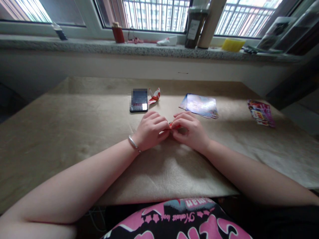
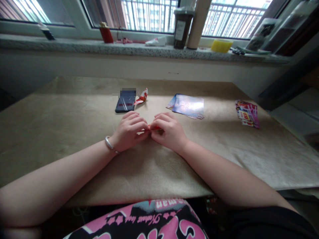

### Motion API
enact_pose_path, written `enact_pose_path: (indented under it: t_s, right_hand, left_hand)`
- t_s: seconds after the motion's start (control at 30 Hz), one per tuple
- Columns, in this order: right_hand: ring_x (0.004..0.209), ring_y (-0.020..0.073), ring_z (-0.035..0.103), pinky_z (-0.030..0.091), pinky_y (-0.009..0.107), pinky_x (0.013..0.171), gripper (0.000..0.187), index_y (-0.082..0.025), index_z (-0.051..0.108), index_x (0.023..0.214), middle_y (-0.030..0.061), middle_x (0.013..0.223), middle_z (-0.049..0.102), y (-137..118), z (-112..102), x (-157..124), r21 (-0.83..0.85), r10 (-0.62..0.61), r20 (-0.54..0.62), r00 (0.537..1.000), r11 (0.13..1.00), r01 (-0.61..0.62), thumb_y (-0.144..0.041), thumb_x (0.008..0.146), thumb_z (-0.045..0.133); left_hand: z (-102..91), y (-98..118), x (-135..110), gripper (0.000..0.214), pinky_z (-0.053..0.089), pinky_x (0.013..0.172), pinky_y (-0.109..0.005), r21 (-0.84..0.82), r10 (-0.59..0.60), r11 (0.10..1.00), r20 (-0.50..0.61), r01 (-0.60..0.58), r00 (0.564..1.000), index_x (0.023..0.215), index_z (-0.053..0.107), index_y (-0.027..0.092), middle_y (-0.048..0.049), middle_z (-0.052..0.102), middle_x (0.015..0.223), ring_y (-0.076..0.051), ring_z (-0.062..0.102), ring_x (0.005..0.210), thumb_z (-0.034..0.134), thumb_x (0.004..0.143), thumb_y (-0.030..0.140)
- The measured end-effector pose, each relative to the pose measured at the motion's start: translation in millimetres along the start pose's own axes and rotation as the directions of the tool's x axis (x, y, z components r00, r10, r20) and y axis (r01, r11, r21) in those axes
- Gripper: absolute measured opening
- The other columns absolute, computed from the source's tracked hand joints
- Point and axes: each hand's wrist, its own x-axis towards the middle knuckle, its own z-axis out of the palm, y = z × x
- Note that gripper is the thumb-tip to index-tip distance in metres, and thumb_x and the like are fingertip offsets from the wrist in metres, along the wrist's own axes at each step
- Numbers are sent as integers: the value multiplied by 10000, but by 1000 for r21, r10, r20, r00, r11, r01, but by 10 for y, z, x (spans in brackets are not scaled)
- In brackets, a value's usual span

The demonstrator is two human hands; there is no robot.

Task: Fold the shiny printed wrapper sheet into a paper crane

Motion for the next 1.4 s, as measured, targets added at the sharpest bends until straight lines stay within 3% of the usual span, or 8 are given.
enact_pose_path:
  t_s: [0.9, 1.4]
  right_hand:
    - [874, 201, 569, 474, 363, 806, 117, -230, 645, 715, 28, 811, 637, 172, 5, -26, -75, 63, 0, 998, 995, -62, -131, 676, 598]
    - [849, 195, 576, 476, 345, 783, 88, -221, 638, 710, 31, 798, 641, 187, -13, -29, -172, -3, -23, 1000, 985, -1, -140, 698, 605]
  left_hand:
    - [9, -15, -14, 144, 371, 783, -331, -26, -67, 997, -14, 66, 998, 651, 559, 205, 14, 609, 686, -142, 480, 692, 527, 790, 226]
    - [-1, -44, -28, 117, 378, 770, -316, -4, -62, 998, -39, 62, 997, 700, 571, 206, 2, 609, 732, -144, 502, 721, 542, 808, 240]
